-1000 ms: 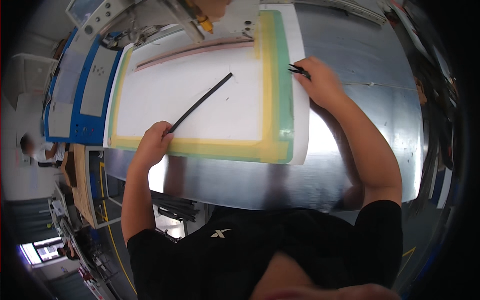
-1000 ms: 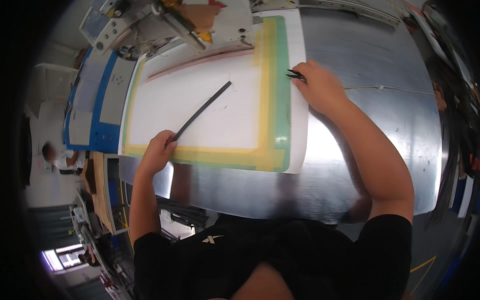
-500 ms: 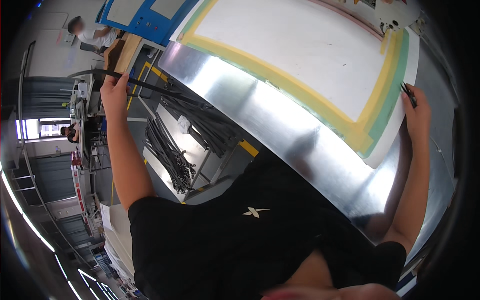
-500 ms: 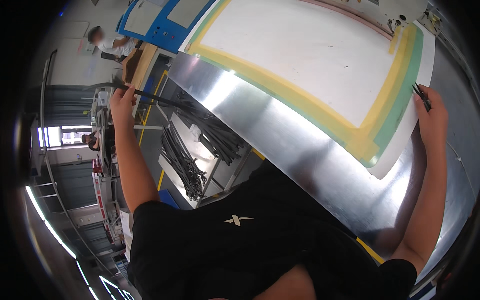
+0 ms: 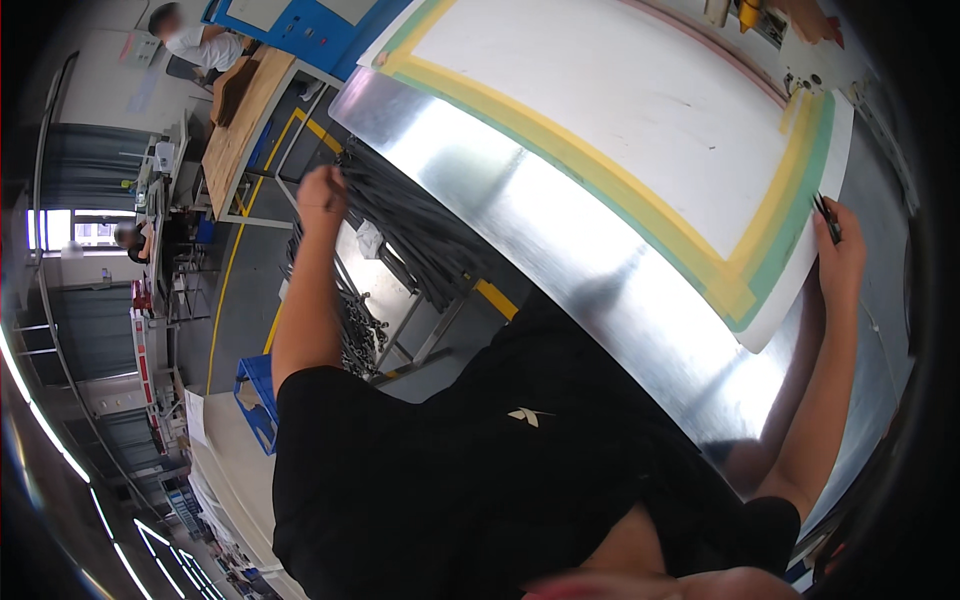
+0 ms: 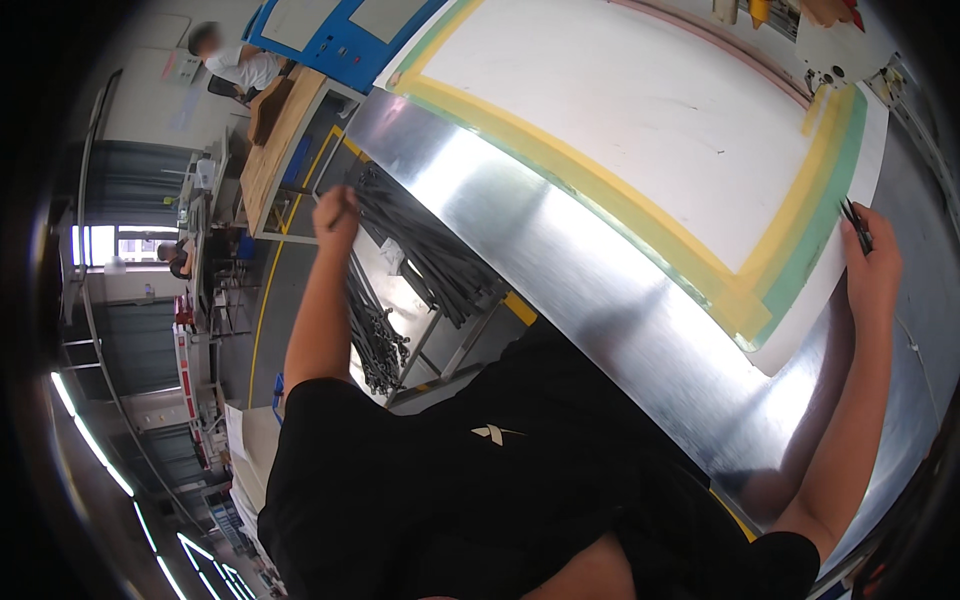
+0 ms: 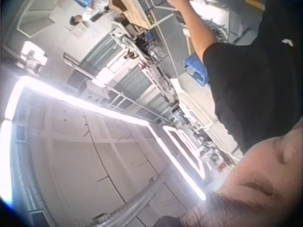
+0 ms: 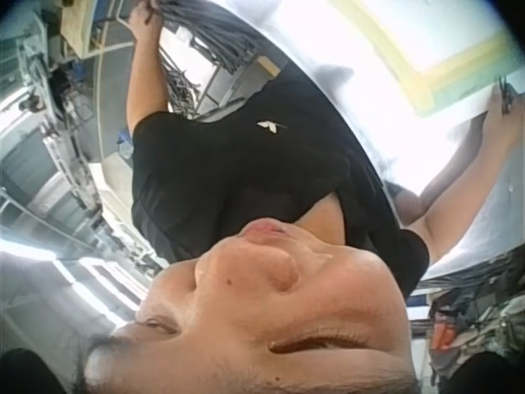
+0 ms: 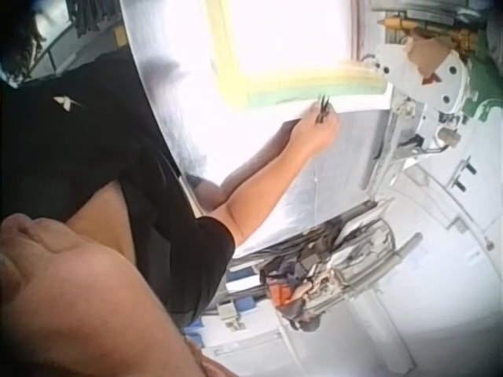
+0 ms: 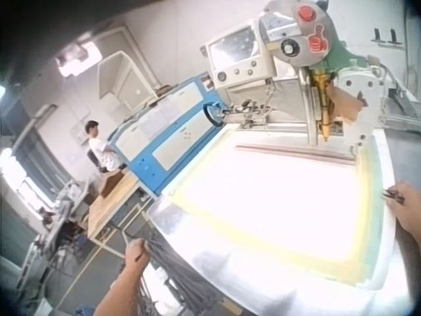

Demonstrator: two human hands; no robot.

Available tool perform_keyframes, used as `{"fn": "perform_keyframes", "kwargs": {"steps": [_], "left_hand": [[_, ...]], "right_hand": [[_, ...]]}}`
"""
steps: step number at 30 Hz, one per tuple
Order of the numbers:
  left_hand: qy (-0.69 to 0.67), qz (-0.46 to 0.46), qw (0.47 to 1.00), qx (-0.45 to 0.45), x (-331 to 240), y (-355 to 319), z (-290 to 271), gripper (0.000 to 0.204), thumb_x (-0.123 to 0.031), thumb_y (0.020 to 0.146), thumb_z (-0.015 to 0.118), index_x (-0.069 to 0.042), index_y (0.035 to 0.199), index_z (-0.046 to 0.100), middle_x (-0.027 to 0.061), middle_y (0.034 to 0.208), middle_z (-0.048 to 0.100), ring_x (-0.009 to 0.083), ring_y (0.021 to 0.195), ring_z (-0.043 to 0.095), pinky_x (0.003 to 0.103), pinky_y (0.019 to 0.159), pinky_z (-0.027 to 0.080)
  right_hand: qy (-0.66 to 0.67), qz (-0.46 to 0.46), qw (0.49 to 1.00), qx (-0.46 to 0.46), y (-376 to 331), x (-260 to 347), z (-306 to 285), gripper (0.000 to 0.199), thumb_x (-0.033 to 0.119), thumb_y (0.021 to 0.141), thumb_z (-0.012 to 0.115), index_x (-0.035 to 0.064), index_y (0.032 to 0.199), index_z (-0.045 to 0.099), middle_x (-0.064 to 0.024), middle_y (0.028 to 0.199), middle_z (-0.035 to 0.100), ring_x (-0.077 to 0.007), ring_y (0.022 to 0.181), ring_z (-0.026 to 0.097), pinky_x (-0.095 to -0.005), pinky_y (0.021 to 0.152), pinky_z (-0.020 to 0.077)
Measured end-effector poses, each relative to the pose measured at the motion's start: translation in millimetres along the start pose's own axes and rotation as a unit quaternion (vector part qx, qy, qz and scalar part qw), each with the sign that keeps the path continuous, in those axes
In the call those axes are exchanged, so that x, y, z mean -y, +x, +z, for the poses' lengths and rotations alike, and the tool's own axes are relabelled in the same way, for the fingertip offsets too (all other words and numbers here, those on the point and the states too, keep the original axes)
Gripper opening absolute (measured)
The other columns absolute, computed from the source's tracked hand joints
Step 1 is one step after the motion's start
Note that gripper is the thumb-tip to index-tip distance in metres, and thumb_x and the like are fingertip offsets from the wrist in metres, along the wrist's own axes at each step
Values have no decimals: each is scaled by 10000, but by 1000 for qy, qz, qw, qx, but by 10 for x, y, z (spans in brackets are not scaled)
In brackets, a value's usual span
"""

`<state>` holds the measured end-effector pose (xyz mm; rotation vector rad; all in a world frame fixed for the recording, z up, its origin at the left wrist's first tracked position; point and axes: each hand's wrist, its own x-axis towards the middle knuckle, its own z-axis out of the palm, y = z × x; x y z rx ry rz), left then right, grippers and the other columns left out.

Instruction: Apply black leather or synthetic strips to a white guide board and process them through an industrial machine.

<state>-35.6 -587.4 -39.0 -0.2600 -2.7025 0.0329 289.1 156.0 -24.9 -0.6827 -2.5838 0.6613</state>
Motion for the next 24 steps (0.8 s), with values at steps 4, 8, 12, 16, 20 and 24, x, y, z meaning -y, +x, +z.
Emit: {"fn": "perform_keyframes", "kwargs": {"steps": [4,8,12,16,20,24], "left_hand": [[-27,-52,987,149,-479,-585,517,168,-192,952,632,-57,1005,718,226,1074,709,434,991,702,528,878,561],[-44,-64,973,217,-801,-786,758,250,-103,889,625,-49,1118,708,241,1119,679,435,1031,697,503,887,571],[-99,-47,977,184,-763,-943,732,354,-85,884,605,-64,1229,681,243,1186,660,439,1106,672,500,943,553],[-89,-188,963,174,-123,-1323,610,345,-122,875,594,-18,1177,723,267,1191,704,435,1150,670,497,996,534],[7,-350,901,254,915,-2044,607,335,-215,911,560,20,1033,765,277,1064,747,448,1067,711,492,962,546],[-51,-475,831,286,1424,-2770,763,377,-301,883,666,33,1022,773,263,1083,756,417,1078,723,469,954,549]], "right_hand": [[-15,-9,1000,9,27,-15,-15,351,188,1029,665,-11,1318,660,-151,1219,714,-237,1141,660,-341,1021,487],[-20,-33,999,19,67,-80,8,352,199,1036,660,-5,1323,661,-145,1229,713,-228,1148,657,-341,1022,487],[11,7,1000,15,53,-353,31,367,233,1044,661,18,1342,667,-117,1235,709,-208,1120,654,-333,997,495],[28,32,998,36,75,-454,-31,401,274,1053,657,39,1377,660,-78,1220,703,-169,1062,645,-305,950,506],[-15,25,999,24,120,-461,-45,426,310,1047,667,53,1385,667,-65,1222,700,-142,985,621,-290,916,506],[-43,53,998,12,87,-458,-128,430,328,1044,669,66,1385,675,-57,1214,703,-133,941,607,-284,892,506]]}}
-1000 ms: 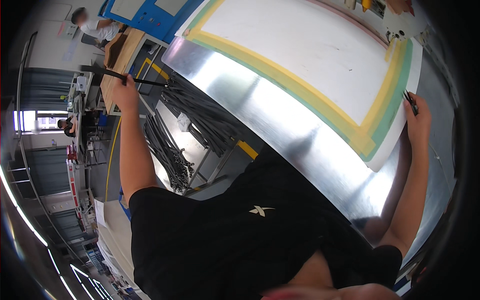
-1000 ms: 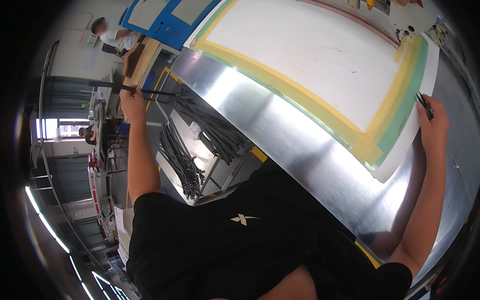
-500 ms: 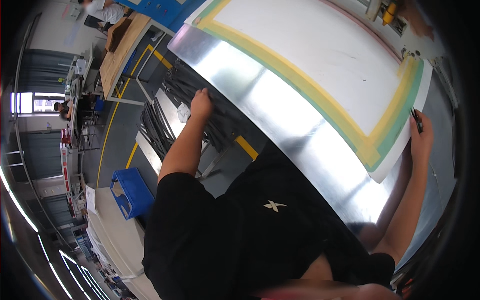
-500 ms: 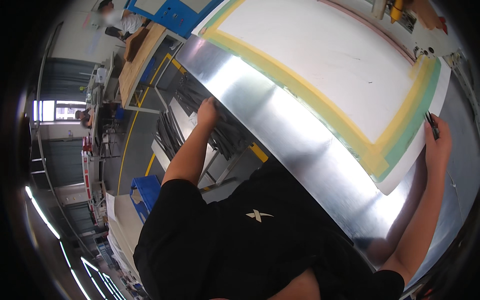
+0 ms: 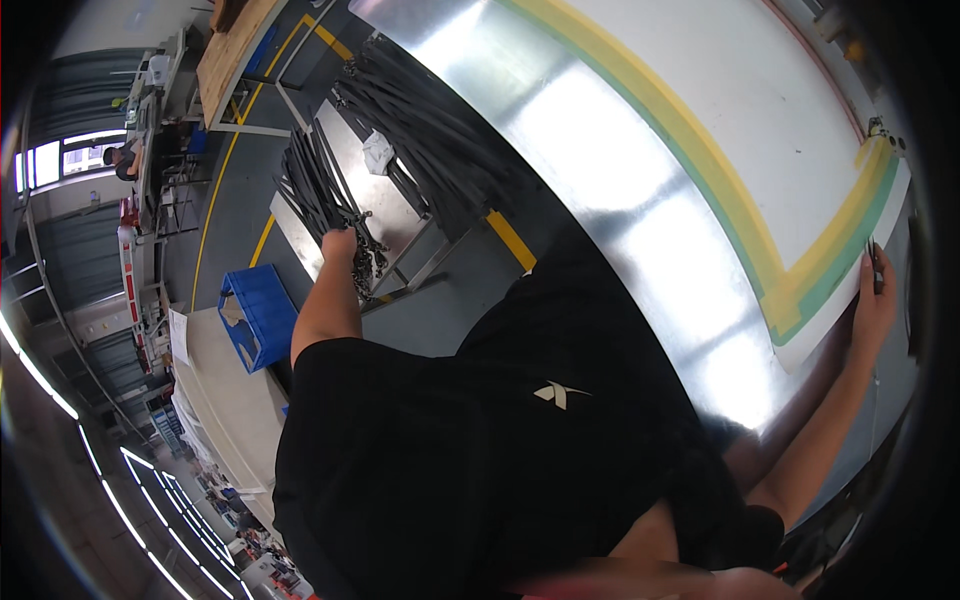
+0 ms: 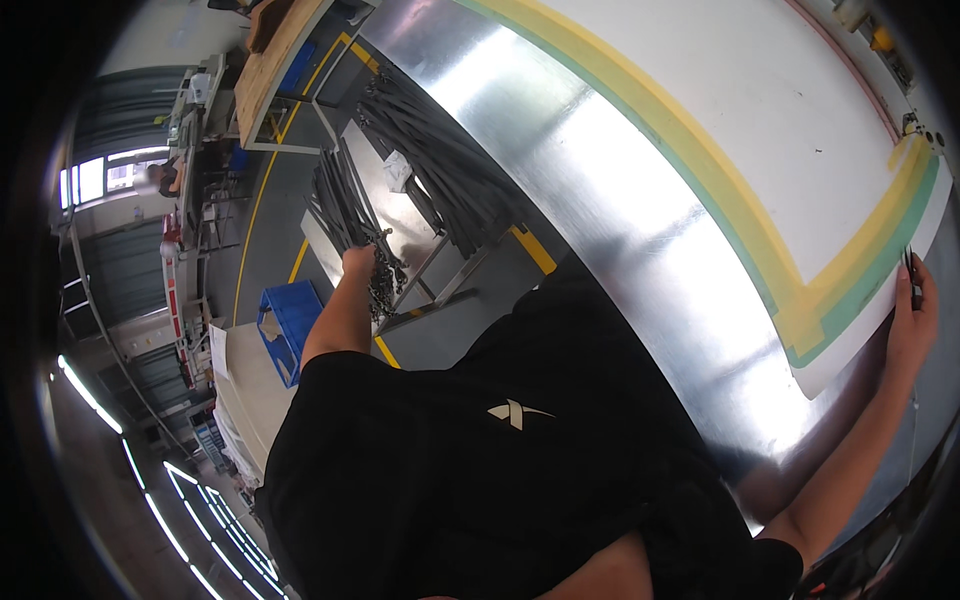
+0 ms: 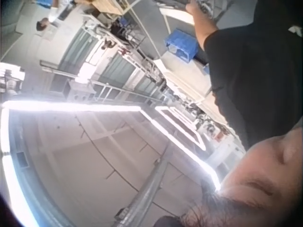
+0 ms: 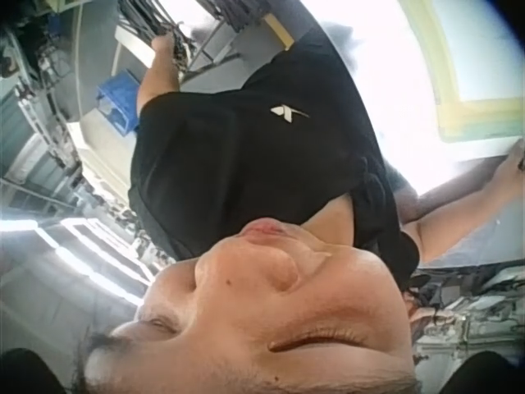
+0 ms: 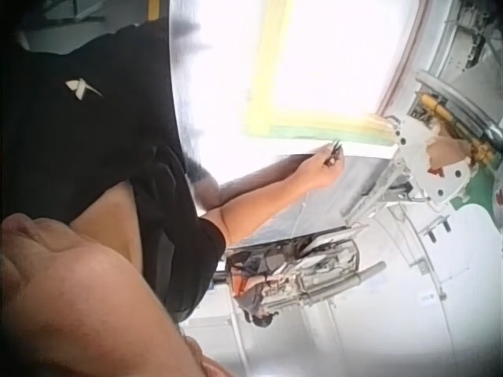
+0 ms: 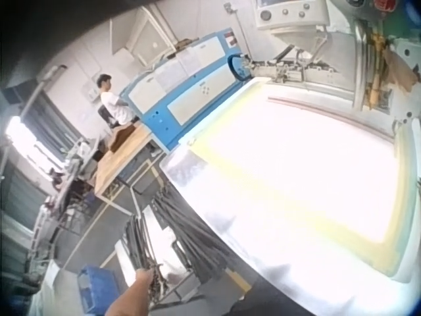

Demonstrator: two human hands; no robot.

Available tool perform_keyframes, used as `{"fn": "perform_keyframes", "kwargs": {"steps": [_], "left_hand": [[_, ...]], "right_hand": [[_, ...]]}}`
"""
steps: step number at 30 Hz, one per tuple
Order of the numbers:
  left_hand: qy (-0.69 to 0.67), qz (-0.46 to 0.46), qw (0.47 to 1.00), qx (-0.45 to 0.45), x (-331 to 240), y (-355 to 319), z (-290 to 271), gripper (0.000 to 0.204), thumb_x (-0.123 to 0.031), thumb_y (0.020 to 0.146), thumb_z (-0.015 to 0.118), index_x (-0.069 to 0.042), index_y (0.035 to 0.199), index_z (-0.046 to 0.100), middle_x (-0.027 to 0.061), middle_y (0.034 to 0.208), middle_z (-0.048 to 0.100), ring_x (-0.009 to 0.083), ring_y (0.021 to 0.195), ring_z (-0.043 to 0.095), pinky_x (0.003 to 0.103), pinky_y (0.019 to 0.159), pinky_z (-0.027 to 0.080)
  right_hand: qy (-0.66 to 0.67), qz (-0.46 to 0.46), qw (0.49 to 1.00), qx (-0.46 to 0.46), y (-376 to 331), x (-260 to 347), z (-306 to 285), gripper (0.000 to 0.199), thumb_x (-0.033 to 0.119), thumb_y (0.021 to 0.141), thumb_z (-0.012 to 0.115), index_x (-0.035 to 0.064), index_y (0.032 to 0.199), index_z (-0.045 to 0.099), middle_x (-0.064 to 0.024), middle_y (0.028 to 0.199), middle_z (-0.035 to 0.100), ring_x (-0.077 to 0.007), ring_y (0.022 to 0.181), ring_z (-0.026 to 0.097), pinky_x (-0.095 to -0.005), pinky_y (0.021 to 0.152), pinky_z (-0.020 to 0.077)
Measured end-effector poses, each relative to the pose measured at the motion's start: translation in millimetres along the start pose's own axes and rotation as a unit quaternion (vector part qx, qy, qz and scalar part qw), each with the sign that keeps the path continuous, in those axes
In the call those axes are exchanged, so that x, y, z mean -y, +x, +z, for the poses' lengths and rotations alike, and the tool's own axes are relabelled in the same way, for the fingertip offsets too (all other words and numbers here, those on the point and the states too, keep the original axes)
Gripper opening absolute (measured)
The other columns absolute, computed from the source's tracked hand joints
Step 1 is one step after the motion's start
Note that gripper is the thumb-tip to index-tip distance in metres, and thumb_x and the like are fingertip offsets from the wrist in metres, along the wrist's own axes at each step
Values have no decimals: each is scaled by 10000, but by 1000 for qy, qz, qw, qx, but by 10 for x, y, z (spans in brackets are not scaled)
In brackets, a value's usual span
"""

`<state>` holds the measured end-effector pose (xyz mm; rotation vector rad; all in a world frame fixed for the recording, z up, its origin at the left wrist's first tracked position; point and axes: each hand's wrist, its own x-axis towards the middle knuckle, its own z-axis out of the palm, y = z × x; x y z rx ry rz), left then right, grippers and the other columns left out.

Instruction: Apply black leather or synthetic strips to a white guide board and process them through an industrial machine.

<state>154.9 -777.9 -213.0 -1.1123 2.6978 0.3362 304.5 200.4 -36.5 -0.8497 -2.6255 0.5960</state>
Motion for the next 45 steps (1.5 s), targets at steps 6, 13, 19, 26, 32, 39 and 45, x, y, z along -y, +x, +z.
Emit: {"fn": "perform_keyframes", "kwargs": {"steps": [6,13,19,26,32,39,45], "left_hand": [[32,-23,997,71,66,-70,371,510,-397,790,806,33,1064,780,238,1107,766,397,1062,742,448,933,578],[-231,-55,967,95,49,46,256,208,-198,877,662,-1,832,714,122,736,677,297,702,701,463,589,532],[-364,-140,861,327,-811,-10,-375,174,-225,943,709,-133,818,629,-6,638,549,156,529,525,350,464,422],[-527,188,795,233,-2150,-569,-1539,195,-209,990,739,-145,887,587,-26,742,621,118,666,626,276,571,456],[-576,368,725,87,-3135,-1453,-2286,122,-194,1047,677,-92,1018,617,1,891,680,96,783,647,259,713,501],[-514,544,660,64,-3731,-2507,-2156,173,8,1007,649,16,1180,664,50,976,697,91,889,645,223,830,490],[-261,661,647,275,-4121,-3458,-1915,278,4,948,708,38,1222,677,74,881,710,137,801,675,283,766,528]], "right_hand": [[-43,-16,999,-12,-9,300,55,429,329,1042,667,76,1389,675,-64,1196,710,-136,917,611,-289,869,515],[7,-57,998,-1,-39,280,20,373,227,1009,698,47,1335,679,-136,1245,718,-242,1124,676,-351,981,517],[28,-86,995,-30,-242,788,16,294,147,942,723,21,1208,710,-172,1120,715,-341,1052,698,-385,945,530],[50,-75,995,-30,-272,953,-84,287,160,934,716,27,1189,719,-159,1101,691,-347,1032,673,-417,914,530],[53,-59,997,-2,-276,922,-91,292,167,928,709,25,1183,718,-152,1093,689,-363,1031,669,-427,905,526],[57,-52,997,-17,-328,1130,-238,291,178,931,709,38,1187,720,-160,1086,704,-359,1019,675,-428,897,528],[84,-71,993,47,-533,1501,-691,248,96,957,666,72,1196,727,-149,1038,738,-347,863,714,-418,789,570]]}}
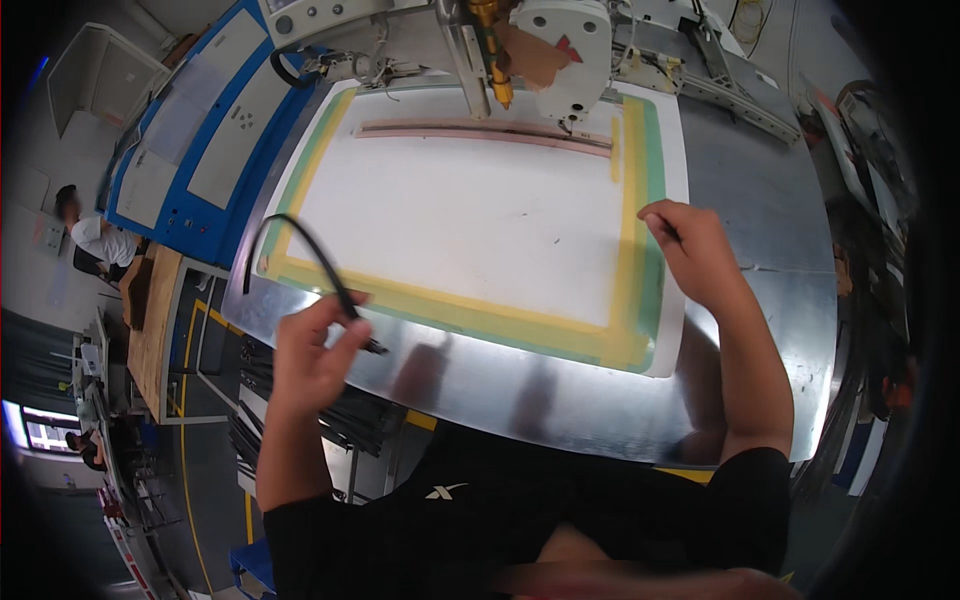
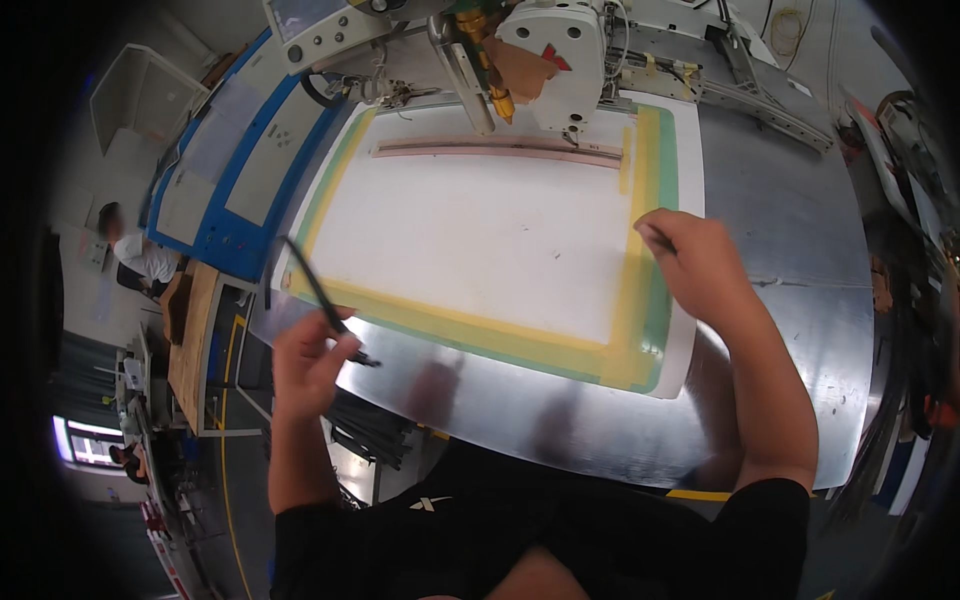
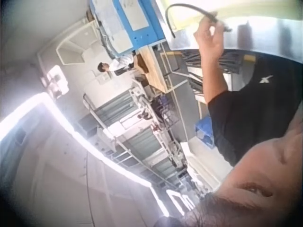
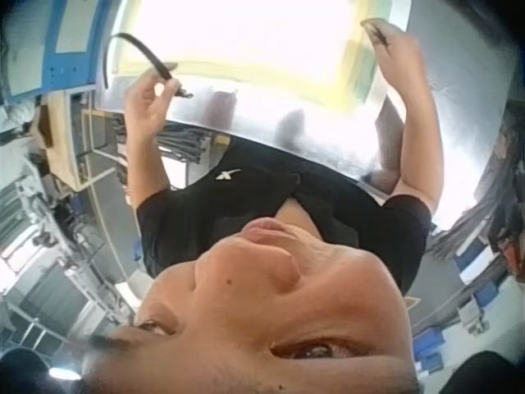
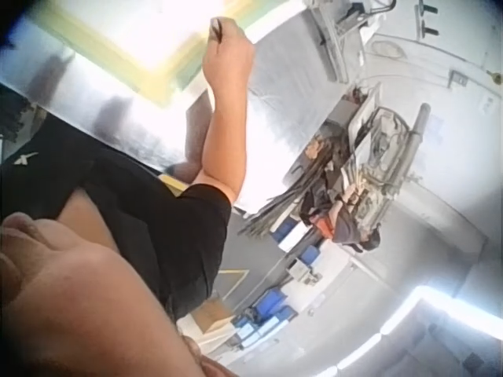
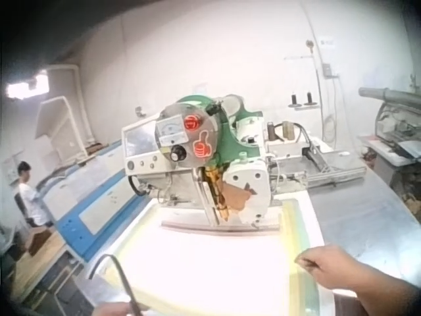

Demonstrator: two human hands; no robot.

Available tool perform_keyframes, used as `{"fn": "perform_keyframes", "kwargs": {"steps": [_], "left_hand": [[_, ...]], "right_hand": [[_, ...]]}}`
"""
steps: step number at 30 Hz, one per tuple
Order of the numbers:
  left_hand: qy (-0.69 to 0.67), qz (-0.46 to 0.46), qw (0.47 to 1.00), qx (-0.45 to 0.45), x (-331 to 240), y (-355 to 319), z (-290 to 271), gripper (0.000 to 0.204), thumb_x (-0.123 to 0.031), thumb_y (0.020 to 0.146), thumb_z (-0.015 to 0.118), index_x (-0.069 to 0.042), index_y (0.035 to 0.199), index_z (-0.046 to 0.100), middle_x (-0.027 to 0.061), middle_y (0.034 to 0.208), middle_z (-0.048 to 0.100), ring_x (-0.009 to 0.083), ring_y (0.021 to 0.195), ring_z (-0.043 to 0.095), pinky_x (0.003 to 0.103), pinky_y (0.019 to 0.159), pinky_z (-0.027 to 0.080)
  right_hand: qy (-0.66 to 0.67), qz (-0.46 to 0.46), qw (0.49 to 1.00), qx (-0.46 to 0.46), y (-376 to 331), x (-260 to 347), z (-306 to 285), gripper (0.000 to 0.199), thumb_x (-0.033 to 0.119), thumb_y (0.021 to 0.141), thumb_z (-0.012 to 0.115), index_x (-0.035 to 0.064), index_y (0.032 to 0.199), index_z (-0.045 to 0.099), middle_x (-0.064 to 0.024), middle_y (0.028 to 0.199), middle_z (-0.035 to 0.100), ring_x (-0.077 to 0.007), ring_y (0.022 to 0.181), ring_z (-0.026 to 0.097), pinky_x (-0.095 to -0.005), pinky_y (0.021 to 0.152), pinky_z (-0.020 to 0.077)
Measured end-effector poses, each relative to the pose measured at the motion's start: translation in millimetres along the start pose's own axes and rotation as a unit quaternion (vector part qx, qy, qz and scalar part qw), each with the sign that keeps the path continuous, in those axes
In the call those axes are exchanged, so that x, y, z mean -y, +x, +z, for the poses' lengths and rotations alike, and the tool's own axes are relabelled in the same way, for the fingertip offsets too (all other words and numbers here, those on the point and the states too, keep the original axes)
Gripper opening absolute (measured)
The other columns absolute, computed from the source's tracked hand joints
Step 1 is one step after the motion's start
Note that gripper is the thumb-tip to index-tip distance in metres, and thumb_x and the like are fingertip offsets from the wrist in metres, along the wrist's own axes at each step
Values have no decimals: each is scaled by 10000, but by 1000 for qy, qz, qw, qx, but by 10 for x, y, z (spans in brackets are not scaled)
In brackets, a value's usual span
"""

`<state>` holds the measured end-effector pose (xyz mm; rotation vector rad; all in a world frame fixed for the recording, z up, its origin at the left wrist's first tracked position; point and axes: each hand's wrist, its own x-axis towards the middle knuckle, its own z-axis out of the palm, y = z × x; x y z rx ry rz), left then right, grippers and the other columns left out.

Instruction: Apply black leather or synthetic strips to a white guide board and process them through an industrial machine.

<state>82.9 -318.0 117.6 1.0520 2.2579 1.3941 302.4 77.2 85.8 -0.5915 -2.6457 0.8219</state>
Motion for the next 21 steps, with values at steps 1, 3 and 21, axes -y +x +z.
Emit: {"fn": "perform_keyframes", "kwargs": {"steps": [1,3,21], "left_hand": [[52,25,992,111,-124,90,105,302,-8,936,716,35,1233,677,104,864,717,171,784,695,298,765,534],[80,95,952,281,-276,304,410,264,-50,931,690,36,1180,667,179,845,691,331,780,700,389,742,544],[178,194,935,238,-65,1100,1086,123,-129,964,706,-21,928,658,151,815,671,351,733,656,414,690,525]], "right_hand": [[2,-72,997,-21,-83,87,-34,267,77,936,685,73,1200,725,-143,1037,731,-333,856,720,-407,768,576],[3,-153,987,51,-230,454,-197,360,91,852,767,86,1209,722,-106,1078,709,-302,864,726,-386,739,582],[-196,1,980,47,-704,-503,-707,175,178,815,838,57,896,741,-96,837,721,-305,759,702,-391,691,543]]}}
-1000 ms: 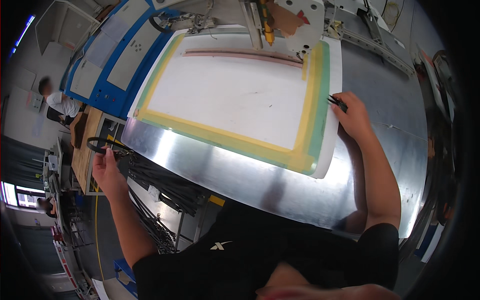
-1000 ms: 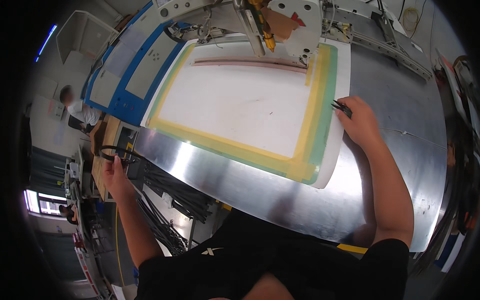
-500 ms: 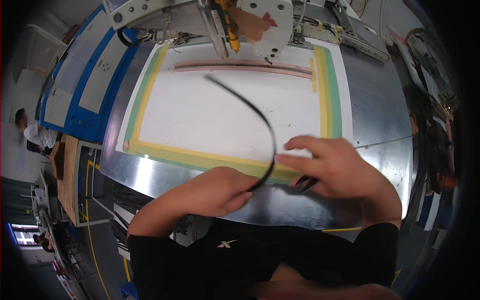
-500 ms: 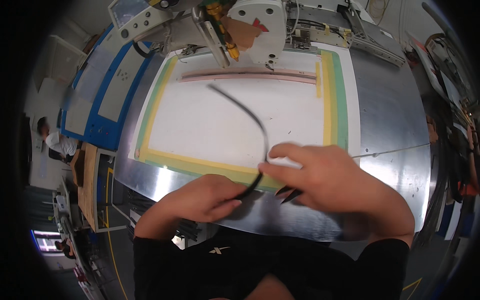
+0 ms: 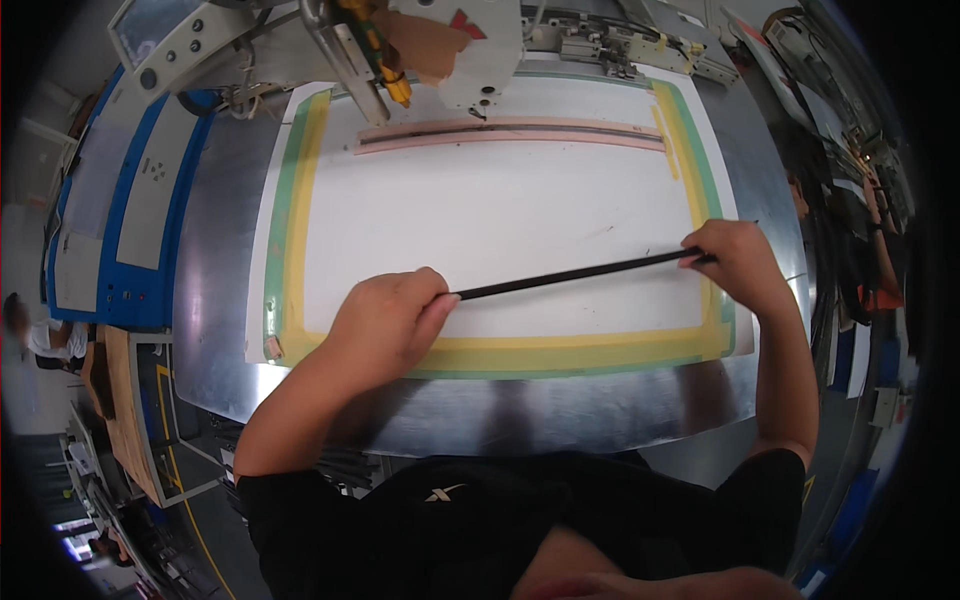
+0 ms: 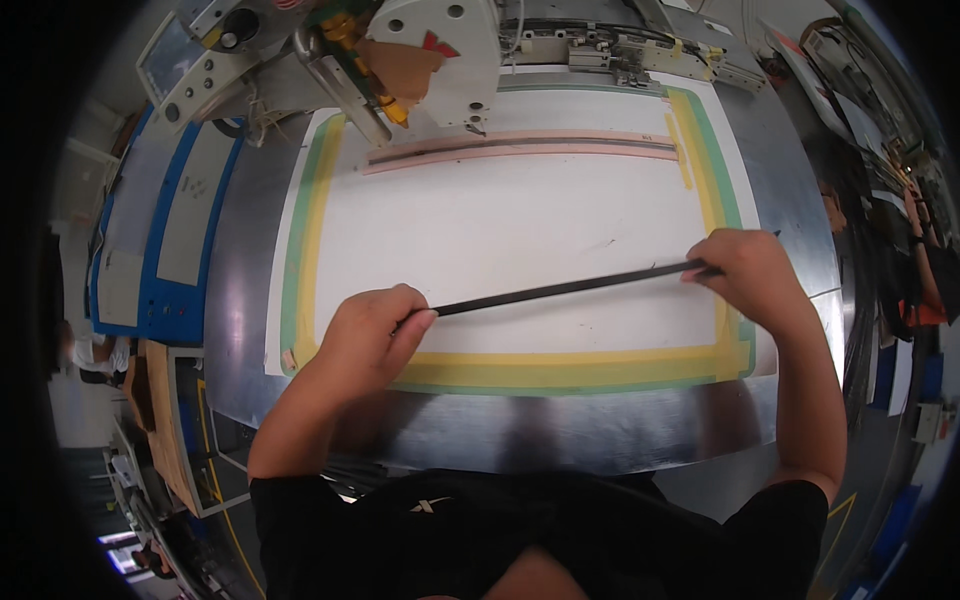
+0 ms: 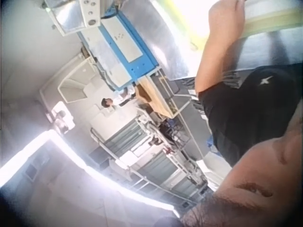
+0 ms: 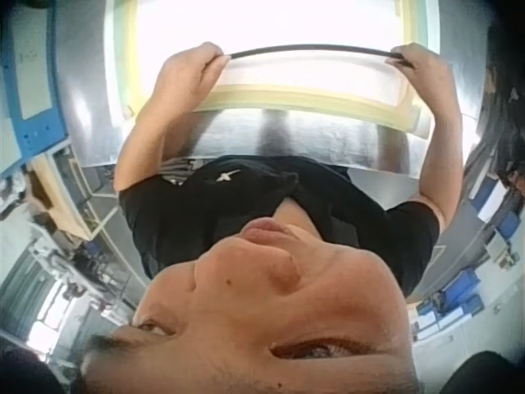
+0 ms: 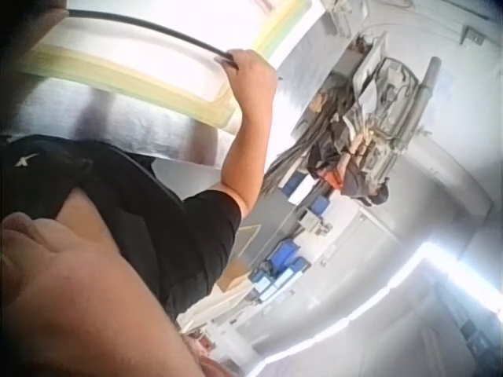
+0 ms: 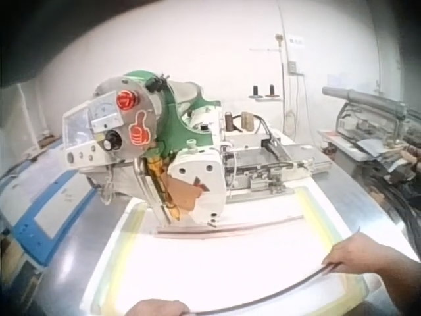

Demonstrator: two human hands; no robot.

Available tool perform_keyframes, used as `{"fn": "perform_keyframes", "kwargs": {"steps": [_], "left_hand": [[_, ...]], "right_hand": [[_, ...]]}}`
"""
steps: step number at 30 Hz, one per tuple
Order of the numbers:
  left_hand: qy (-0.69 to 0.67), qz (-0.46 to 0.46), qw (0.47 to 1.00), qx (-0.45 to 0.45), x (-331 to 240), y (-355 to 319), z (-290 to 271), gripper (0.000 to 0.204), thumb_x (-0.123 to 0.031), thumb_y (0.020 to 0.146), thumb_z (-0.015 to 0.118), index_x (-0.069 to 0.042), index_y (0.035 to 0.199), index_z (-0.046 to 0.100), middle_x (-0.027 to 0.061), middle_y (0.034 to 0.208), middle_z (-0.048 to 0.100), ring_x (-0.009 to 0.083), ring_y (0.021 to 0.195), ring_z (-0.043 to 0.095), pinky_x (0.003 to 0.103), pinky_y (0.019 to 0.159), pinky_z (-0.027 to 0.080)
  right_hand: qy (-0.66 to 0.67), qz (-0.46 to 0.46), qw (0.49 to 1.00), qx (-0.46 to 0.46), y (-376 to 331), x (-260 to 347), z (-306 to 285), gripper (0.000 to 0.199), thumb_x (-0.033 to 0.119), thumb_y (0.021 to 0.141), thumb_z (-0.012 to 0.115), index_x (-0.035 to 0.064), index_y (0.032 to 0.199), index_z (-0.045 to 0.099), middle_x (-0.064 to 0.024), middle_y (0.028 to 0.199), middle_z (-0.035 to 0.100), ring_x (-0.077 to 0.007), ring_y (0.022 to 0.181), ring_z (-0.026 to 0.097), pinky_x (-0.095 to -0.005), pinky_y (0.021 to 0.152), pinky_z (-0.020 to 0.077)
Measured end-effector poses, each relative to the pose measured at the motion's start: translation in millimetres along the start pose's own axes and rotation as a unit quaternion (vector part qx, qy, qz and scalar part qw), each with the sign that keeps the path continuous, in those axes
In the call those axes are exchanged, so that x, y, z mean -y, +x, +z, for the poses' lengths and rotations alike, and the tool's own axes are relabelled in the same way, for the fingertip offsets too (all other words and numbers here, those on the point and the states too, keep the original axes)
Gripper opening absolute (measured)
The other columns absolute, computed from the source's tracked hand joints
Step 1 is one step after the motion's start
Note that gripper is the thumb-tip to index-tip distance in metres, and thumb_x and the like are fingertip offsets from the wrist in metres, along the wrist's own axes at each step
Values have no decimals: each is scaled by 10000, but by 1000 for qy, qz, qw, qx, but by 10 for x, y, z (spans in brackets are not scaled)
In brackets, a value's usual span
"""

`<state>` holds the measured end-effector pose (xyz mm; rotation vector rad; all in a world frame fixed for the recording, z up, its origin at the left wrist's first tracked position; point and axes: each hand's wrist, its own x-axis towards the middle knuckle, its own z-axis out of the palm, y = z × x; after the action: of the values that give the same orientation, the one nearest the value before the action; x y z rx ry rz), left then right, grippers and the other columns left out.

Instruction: Apply black leather or synthetic strips to a white guide board and process them through an industrial machine.

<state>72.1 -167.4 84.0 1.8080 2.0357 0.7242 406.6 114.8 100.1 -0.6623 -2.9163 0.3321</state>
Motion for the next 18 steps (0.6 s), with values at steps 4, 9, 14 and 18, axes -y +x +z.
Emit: {"fn": "perform_keyframes", "kwargs": {"steps": [4,9,14,18], "left_hand": [[0,11,999,-42,122,130,44,118,-135,973,714,-22,982,679,149,819,676,331,720,656,398,691,530],[27,92,992,-83,251,339,239,139,-90,925,748,-15,1029,696,133,865,702,334,794,674,408,716,539],[186,249,940,-140,357,743,432,209,-6,862,736,3,1066,692,117,886,705,304,768,652,398,703,516],[228,331,899,-172,334,1095,490,233,13,835,727,14,1064,691,106,855,678,280,727,622,390,682,494]], "right_hand": [[42,88,995,-16,-22,-401,-47,180,118,820,835,26,950,750,-122,869,725,-316,789,702,-390,726,543],[33,150,986,-71,-3,-837,-11,223,64,840,802,6,1049,752,-163,965,721,-345,867,693,-413,780,530],[-268,273,914,-133,298,-587,87,371,-51,878,618,28,1234,682,-161,1129,664,-378,930,705,-466,798,566],[-141,115,977,-111,724,272,62,337,-32,904,563,51,1208,683,-154,1141,654,-374,960,711,-479,822,572]]}}
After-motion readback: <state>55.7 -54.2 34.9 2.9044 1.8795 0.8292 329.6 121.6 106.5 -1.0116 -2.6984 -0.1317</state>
